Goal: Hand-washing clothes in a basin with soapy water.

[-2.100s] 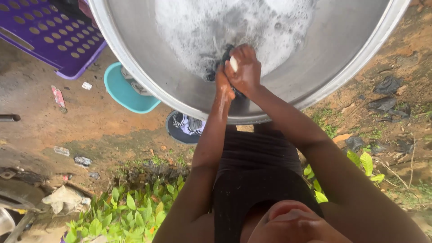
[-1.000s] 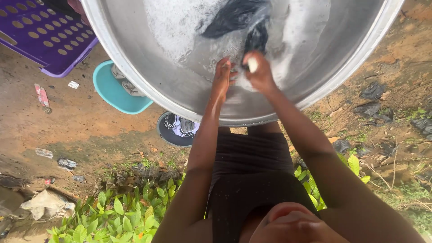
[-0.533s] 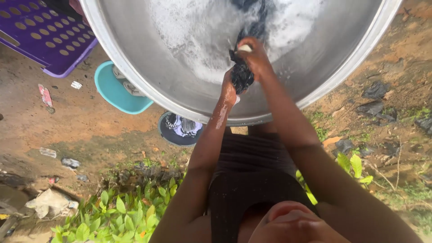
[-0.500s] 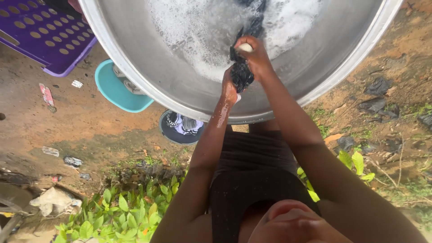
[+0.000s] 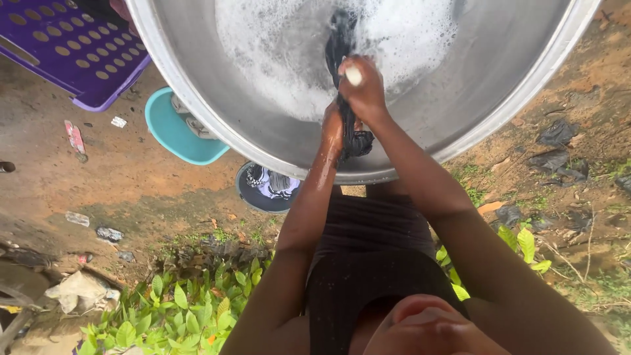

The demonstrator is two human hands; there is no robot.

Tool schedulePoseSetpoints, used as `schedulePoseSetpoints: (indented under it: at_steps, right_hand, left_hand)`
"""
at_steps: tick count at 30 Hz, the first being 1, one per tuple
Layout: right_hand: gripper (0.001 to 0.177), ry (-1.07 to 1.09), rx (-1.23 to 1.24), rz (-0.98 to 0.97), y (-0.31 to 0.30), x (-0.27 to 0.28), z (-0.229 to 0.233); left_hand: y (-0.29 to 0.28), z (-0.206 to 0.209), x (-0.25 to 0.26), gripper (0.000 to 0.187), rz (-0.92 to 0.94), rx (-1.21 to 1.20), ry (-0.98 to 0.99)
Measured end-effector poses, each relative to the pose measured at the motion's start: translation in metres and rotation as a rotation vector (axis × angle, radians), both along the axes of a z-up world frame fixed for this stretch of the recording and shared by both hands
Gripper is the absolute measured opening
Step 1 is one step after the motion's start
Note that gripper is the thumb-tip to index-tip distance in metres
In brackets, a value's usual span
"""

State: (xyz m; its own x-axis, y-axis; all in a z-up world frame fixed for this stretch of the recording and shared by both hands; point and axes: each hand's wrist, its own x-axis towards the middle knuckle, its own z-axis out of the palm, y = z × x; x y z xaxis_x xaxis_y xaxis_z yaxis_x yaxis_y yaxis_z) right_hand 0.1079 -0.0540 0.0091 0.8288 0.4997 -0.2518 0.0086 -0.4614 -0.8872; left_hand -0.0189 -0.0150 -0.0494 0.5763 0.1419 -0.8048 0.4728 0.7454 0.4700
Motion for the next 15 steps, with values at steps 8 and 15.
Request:
schedulePoseSetpoints:
  at_steps: [8, 15]
  right_hand:
    - [0.016, -0.328, 0.173, 0.39, -0.025, -0.086, 0.055]
    - [0.02, -0.243, -0.07, 0.24, -0.014, -0.023, -0.003]
  left_hand:
    - [0.041, -0.091, -0.027, 0.047, 0.425, -0.8, -0.487]
    - [-0.004, -0.034, -0.06, 0.033, 0.634, -0.428, -0.078]
